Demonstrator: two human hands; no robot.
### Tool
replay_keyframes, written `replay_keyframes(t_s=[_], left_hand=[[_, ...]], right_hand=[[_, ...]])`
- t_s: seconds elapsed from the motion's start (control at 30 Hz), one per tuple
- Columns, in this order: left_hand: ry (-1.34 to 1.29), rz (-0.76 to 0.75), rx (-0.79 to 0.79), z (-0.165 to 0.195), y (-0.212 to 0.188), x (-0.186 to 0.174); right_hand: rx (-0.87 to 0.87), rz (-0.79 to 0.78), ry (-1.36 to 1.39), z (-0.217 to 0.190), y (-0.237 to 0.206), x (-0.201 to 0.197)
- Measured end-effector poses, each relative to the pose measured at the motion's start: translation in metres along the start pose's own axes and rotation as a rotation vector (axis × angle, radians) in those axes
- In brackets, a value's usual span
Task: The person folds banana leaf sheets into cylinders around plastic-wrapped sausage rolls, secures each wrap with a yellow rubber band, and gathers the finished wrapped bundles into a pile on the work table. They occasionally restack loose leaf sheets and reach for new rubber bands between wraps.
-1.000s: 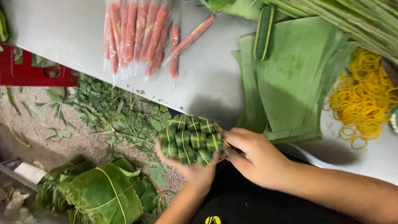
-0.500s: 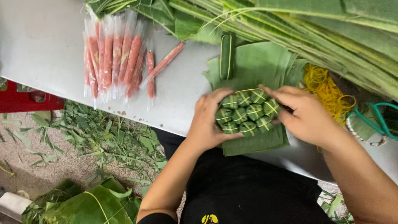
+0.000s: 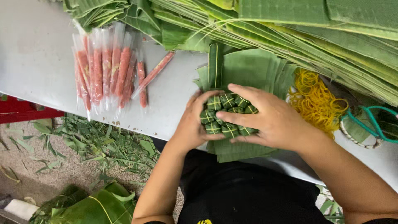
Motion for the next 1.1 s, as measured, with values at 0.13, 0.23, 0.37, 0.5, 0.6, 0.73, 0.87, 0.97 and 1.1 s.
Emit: replay_keyframes(t_s=[0.13,0.23,0.37,0.5,0.6,0.73,0.87,0.97,1.1], left_hand=[[0.215,-0.023,0.003,0.010,-0.005,-0.010],[0.069,0.065,0.147,0.049,-0.015,-0.017],[0.143,0.075,0.179,0.074,-0.014,-0.010],[0.359,-0.034,0.215,0.076,-0.009,0.010],[0.355,-0.083,0.215,0.072,-0.012,0.016],[0.444,-0.128,0.216,0.069,-0.020,0.025],[0.487,-0.114,0.206,0.064,-0.024,0.033],[0.448,-0.073,0.193,0.061,-0.029,0.034],[0.327,0.110,0.011,0.040,-0.015,0.008]], right_hand=[[-0.022,0.046,-0.028,-0.013,0.006,-0.010],[0.079,0.187,0.103,-0.036,-0.004,-0.063],[0.391,0.513,0.138,-0.042,-0.073,-0.127],[0.606,0.711,0.058,-0.022,-0.130,-0.122],[0.691,0.745,0.035,-0.013,-0.146,-0.117],[0.725,0.739,-0.001,-0.005,-0.144,-0.124],[0.700,0.708,-0.063,-0.004,-0.128,-0.128],[0.607,0.629,-0.194,-0.017,-0.099,-0.136],[0.359,0.369,-0.733,0.001,-0.024,-0.136]])
Point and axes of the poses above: each hand's wrist, its own y-axis towards the middle knuckle, its own x-axis out of the palm, z = x × y, the point moved 9 cm from there along y, towards the middle knuckle, and after that the axes turned 1 degree about z, right-handed, at the moved point
